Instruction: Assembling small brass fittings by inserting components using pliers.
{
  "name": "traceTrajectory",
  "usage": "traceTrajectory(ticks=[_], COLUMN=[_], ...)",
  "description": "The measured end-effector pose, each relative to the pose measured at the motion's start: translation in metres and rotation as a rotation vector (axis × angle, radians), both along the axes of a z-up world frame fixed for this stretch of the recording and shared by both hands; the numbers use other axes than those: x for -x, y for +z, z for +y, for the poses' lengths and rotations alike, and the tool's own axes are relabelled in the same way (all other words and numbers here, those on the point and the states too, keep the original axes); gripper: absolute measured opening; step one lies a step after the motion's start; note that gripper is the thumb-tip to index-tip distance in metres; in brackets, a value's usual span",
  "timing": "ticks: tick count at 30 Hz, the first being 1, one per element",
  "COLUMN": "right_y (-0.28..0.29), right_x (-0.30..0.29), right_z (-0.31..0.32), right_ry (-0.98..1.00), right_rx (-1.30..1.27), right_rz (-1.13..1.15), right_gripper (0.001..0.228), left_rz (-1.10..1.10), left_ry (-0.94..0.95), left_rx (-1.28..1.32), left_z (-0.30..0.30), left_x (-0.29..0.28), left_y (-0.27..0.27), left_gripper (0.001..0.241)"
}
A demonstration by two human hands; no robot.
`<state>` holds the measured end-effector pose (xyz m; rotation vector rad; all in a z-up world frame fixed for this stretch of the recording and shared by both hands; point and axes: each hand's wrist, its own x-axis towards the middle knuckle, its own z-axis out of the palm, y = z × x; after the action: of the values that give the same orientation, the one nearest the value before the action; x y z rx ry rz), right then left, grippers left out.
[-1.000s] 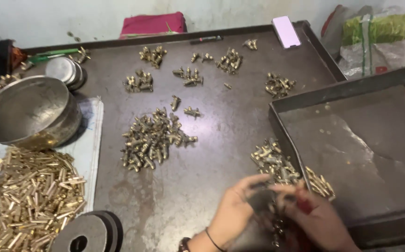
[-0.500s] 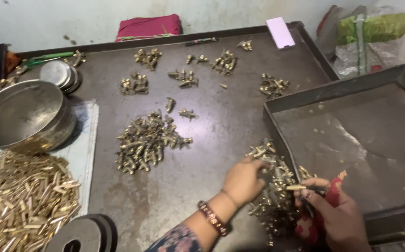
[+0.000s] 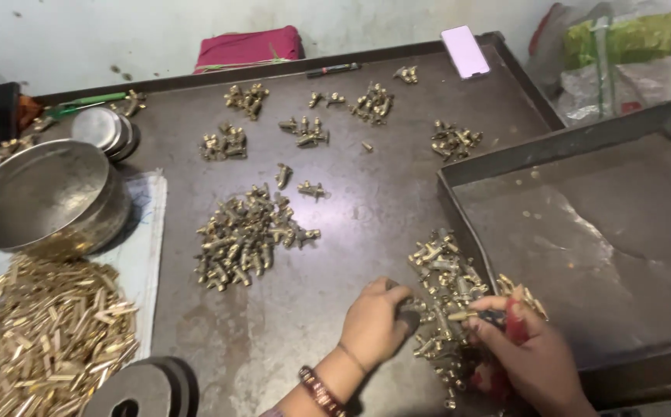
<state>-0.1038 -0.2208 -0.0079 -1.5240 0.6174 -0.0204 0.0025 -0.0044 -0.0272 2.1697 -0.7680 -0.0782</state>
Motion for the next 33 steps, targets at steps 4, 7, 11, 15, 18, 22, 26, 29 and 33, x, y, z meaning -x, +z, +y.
traceTrajectory(ticks=[4, 7, 11, 15, 18, 22, 26, 29, 33], right_y=[-0.017, -0.005, 0.032, 0.081, 0.058, 0.027, -0.009, 0.005, 0.01], right_x=[0.009, 0.001, -0.007, -0.031, -0.059, -0.088, -0.1, -0.107, -0.116], right_z=[-0.003, 0.007, 0.012, -0.028, -0.096, -0.096, -0.106, -0.095, -0.079], right_ry=[0.057, 0.136, 0.256, -0.048, 0.038, 0.299, 0.478, 0.542, 0.607], right_rx=[0.075, 0.117, 0.804, 0.8, 1.063, 0.976, 1.223, 1.299, 1.324], right_rz=[-0.003, -0.022, -0.161, -0.158, 0.21, 0.598, 0.616, 0.671, 0.674], right_gripper=[0.028, 0.029, 0.039, 0.033, 0.039, 0.039, 0.037, 0.037, 0.036], left_rz=[0.183, 0.169, 0.234, 0.234, -0.015, -0.07, -0.07, -0.133, 0.128], left_ry=[-0.052, -0.071, -0.034, 0.173, 0.438, 0.666, 0.839, 0.768, 0.478], left_rx=[0.121, 0.185, 0.229, 0.377, 0.256, -0.135, -0.167, 0.029, 0.303], left_z=[0.003, 0.011, 0.019, 0.037, 0.078, 0.117, 0.122, 0.1, 0.024], left_x=[0.018, 0.023, 0.022, -0.004, -0.058, -0.098, -0.099, -0.092, -0.038], left_y=[0.045, 0.058, 0.051, 0.026, -0.011, -0.016, -0.024, -0.02, 0.048], left_gripper=[0.041, 0.045, 0.043, 0.03, 0.022, 0.028, 0.042, 0.054, 0.027])
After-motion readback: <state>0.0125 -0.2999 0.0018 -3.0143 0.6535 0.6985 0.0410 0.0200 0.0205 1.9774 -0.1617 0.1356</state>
